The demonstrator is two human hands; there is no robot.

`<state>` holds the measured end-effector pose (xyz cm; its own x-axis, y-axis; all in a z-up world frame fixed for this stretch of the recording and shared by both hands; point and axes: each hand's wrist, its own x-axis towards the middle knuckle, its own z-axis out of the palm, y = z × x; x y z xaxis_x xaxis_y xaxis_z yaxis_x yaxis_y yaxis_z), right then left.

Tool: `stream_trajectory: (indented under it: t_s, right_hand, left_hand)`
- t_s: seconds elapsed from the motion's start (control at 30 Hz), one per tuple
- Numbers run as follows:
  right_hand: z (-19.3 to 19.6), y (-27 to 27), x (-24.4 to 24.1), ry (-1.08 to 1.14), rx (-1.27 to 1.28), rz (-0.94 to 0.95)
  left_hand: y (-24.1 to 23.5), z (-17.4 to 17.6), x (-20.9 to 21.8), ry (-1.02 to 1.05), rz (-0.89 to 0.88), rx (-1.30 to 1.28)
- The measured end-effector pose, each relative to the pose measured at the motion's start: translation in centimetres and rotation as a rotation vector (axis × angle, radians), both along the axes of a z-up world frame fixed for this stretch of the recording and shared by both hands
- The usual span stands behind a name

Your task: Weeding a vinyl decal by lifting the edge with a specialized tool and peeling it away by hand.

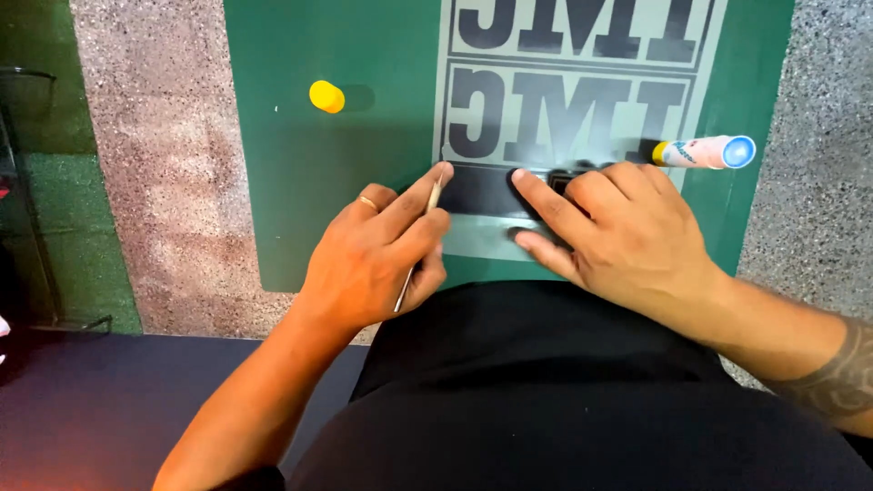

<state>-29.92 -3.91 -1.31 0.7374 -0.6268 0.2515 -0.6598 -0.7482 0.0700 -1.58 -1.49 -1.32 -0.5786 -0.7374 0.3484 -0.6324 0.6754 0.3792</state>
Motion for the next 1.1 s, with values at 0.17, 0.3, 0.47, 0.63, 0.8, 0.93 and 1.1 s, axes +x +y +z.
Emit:
stream_trajectory:
  t_s: [0.17,0.3,0.47,0.63,0.8,0.93,1.1]
  right_hand:
    - [0.1,0.2,0.1,0.020,-0.012,-0.040]
    - [-0.2,0.5,-0.4,0.041,-0.039,-0.057]
    - [0.6,0.4,-0.2,0.032,-0.035,0.024]
    - [0.7,0.2,-1.5,-0.141,-0.035,0.242]
    - [0.0,0.6,-2.7,-0.231,0.042,0.269]
    - [0.3,0.5,-2.5,-0.206,0.088,0.224]
    - [0.6,0.7,-2.4,-0.195,0.049,0.202]
  left_hand:
    - [-0.1,0.4,-0.3,-0.028,0.018,0.010]
    - [0.2,0.2,-0.2,-0.021,0.068,-0.005]
    - [0.3,-0.1,0.2,-0.004,0.072,0.024]
    - [0.4,0.3,0.6,0.050,0.104,-0.041]
    - [0.1,0.1,0.7,-0.006,0.022,-0.037]
    - [-0.3,0.8,0.3,-0.058,0.005,-0.041]
    - [-0.4,1.5,0.4,-0.167,0.079,-0.042]
